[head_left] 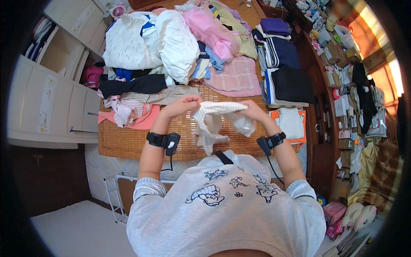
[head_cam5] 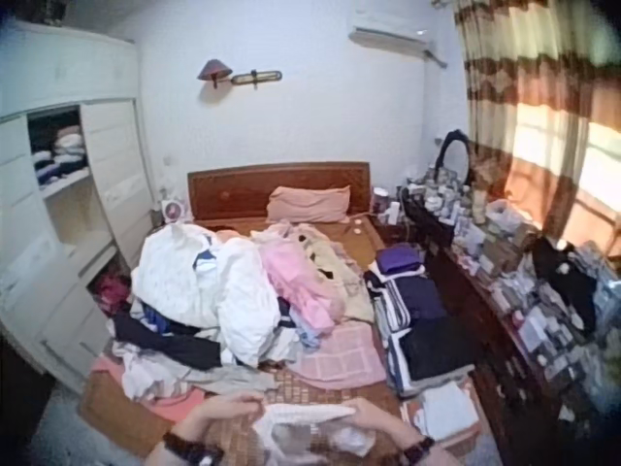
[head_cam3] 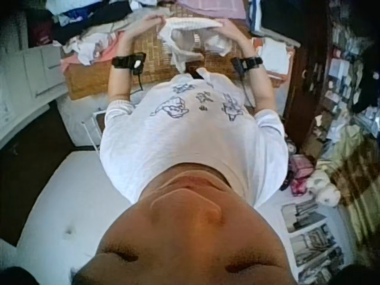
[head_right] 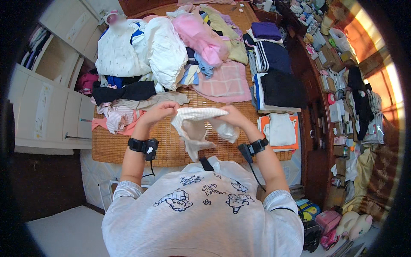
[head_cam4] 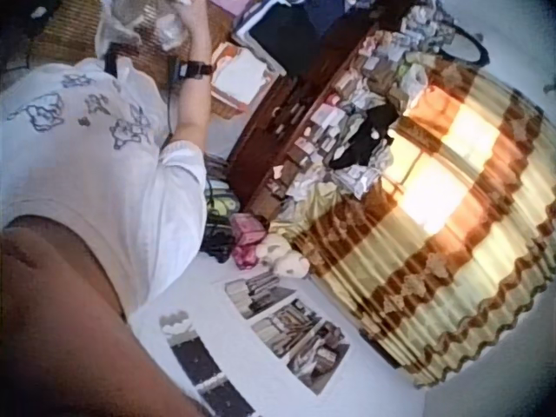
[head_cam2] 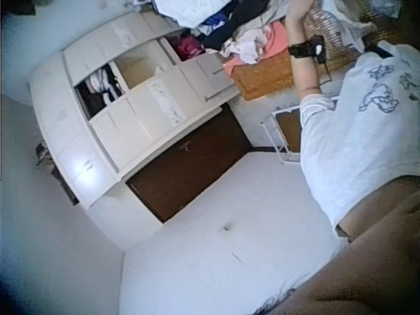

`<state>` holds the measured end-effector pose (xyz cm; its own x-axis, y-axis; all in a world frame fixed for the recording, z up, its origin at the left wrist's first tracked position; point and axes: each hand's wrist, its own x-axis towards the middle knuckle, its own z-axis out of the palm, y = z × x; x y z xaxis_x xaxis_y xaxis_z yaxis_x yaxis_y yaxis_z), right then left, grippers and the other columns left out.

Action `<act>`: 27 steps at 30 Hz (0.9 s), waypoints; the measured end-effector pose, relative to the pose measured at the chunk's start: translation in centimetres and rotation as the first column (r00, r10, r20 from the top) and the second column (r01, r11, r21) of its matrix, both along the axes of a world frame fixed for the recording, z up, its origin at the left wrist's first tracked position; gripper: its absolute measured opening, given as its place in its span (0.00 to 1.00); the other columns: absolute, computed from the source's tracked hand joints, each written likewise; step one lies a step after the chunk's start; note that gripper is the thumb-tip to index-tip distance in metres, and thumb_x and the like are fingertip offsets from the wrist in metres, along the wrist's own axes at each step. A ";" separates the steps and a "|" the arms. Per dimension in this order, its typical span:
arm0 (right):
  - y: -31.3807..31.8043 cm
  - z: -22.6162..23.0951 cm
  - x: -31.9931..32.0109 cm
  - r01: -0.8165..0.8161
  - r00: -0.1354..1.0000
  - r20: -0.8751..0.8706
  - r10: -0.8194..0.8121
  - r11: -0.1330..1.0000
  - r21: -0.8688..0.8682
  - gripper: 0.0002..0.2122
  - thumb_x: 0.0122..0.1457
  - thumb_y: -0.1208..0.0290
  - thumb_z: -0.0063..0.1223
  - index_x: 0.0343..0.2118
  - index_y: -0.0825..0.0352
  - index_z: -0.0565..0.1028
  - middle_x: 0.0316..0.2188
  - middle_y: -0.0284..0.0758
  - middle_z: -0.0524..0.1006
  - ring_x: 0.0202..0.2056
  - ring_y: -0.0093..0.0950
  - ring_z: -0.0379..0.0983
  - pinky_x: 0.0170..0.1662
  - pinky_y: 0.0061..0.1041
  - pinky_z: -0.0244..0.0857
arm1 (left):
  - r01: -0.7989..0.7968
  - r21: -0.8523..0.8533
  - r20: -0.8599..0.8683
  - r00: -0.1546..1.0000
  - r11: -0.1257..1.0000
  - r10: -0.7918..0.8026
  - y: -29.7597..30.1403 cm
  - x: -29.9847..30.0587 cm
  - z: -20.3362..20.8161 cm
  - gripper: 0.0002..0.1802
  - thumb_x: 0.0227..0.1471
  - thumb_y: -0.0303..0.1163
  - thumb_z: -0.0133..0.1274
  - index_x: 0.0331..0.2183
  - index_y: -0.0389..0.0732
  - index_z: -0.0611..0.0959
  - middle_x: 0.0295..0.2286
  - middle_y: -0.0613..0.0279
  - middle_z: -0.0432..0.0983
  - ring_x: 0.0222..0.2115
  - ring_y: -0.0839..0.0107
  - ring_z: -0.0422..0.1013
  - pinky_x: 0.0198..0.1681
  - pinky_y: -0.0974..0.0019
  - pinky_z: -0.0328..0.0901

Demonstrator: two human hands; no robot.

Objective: The person folds several items of clothing on a bed, including a black shirt, a white sweatshirt, an orange shirt, and a white item, placing them in a stack.

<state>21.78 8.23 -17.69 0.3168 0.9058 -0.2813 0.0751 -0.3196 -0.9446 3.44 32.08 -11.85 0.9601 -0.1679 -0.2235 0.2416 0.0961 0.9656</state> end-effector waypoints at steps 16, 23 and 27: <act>0.8 13.1 -0.1 0.389 0.779 -0.621 -0.089 0.845 0.366 0.11 0.51 0.71 0.47 0.37 0.70 0.70 0.33 0.33 0.73 0.34 0.22 0.70 0.38 0.21 0.64 | -0.362 0.461 0.405 0.898 0.811 0.171 -11.3 0.3 -0.6 0.54 0.27 0.41 0.66 0.51 0.34 0.52 0.46 0.50 0.54 0.48 0.60 0.53 0.52 0.64 0.49; 0.2 17.4 -0.9 0.351 0.858 -0.510 -0.063 0.797 0.491 0.11 0.54 0.71 0.46 0.38 0.71 0.68 0.33 0.33 0.72 0.37 0.22 0.68 0.40 0.21 0.63 | -0.775 0.228 0.744 0.529 0.589 0.407 -12.6 3.2 2.7 0.43 0.32 0.33 0.63 0.48 0.35 0.57 0.41 0.52 0.61 0.43 0.62 0.60 0.48 0.64 0.55; -0.6 18.0 0.3 0.469 0.760 -0.648 -0.048 0.731 0.496 0.08 0.53 0.73 0.46 0.34 0.72 0.68 0.33 0.35 0.71 0.35 0.23 0.69 0.39 0.21 0.65 | -0.829 0.113 0.755 0.430 0.547 0.495 -13.2 2.7 5.2 0.27 0.39 0.25 0.56 0.44 0.37 0.65 0.36 0.55 0.65 0.38 0.67 0.64 0.41 0.68 0.59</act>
<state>22.12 7.59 0.30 0.5389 0.8384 0.0816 -0.5179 0.4062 -0.7528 6.12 18.92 -6.61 0.6317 0.5345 0.5614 -0.3204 -0.4794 0.8170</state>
